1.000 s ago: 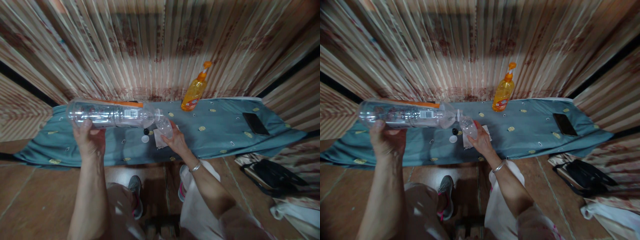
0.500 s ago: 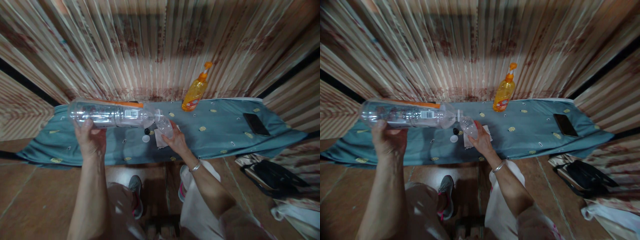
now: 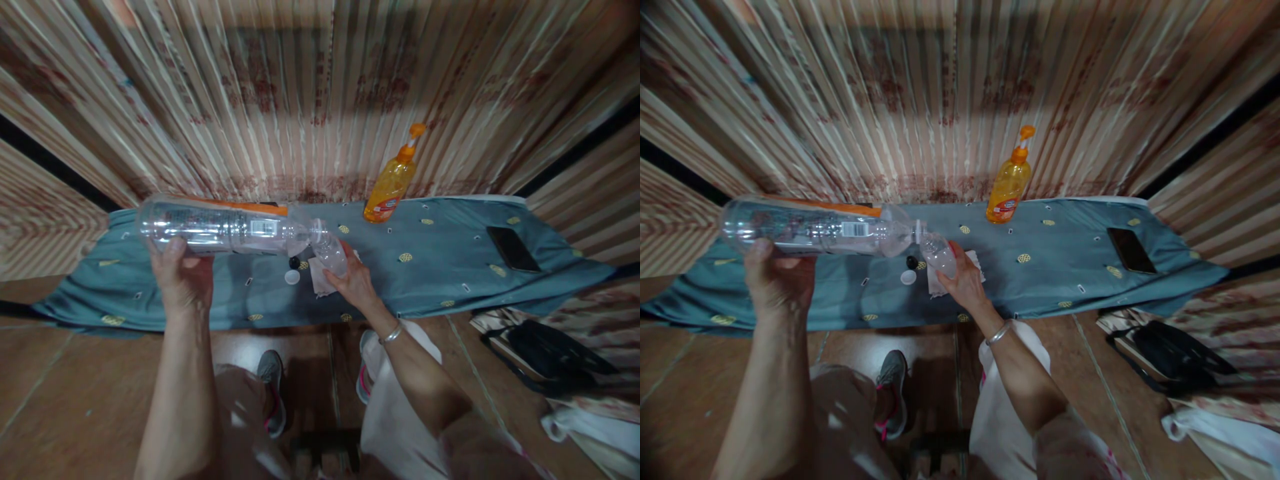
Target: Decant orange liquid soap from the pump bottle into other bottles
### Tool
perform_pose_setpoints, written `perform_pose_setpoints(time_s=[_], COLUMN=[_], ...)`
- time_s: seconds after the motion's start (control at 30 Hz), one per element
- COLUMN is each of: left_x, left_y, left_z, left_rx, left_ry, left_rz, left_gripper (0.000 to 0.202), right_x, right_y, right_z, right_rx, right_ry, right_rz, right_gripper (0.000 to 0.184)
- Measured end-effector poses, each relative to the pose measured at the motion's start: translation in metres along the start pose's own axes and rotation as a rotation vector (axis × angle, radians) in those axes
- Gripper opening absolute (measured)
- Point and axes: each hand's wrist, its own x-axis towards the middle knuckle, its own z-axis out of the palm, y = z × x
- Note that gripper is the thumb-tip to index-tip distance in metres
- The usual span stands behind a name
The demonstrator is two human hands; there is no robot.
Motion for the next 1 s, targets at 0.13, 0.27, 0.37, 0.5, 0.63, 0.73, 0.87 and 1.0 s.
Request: perform_pose_setpoints(time_s=[0.13, 0.27, 0.37, 0.5, 0.63, 0.73, 0.87, 1.0], left_x=[-0.0007, -0.0002, 0.0004, 0.0004, 0.0005, 0.0009, 0.0009, 0.0011], left_y=[0.0002, -0.0007, -0.0014, -0.0011, -0.0009, -0.0009, -0.001, -0.0009], left_z=[-0.001, -0.0017, -0.0017, -0.0015, -0.0021, -0.0026, -0.0031, -0.0031], left_rx=[-0.021, -0.048, -0.057, -0.035, -0.033, -0.036, -0.042, -0.053], left_ry=[-0.003, 0.007, 0.013, 0.027, 0.005, 0.01, 0.011, 0.016], left_rz=[-0.003, -0.002, 0.001, 0.0, 0.008, 0.015, 0.009, 0.008], left_gripper=[0.064, 0.067, 0.067, 0.063, 0.059, 0.058, 0.059, 0.062], right_x=[0.0003, 0.0003, -0.0001, -0.0006, -0.0005, -0.0002, 0.0001, 0.0], right_y=[-0.0009, -0.0001, 0.0012, 0.0021, 0.0018, 0.0014, 0.0012, 0.0011], right_z=[-0.0008, 0.0001, 0.0013, 0.0022, 0.0018, 0.0015, 0.0013, 0.0009], right_rx=[0.01, 0.008, 0.002, -0.005, -0.012, -0.013, -0.013, -0.012], right_ry=[-0.002, 0.003, 0.004, 0.006, 0.005, 0.004, 0.006, 0.003], right_rz=[-0.007, -0.009, -0.008, -0.01, -0.006, 0.0, 0.0, -0.005], right_gripper=[0.069, 0.07, 0.071, 0.073, 0.072, 0.072, 0.072, 0.071])
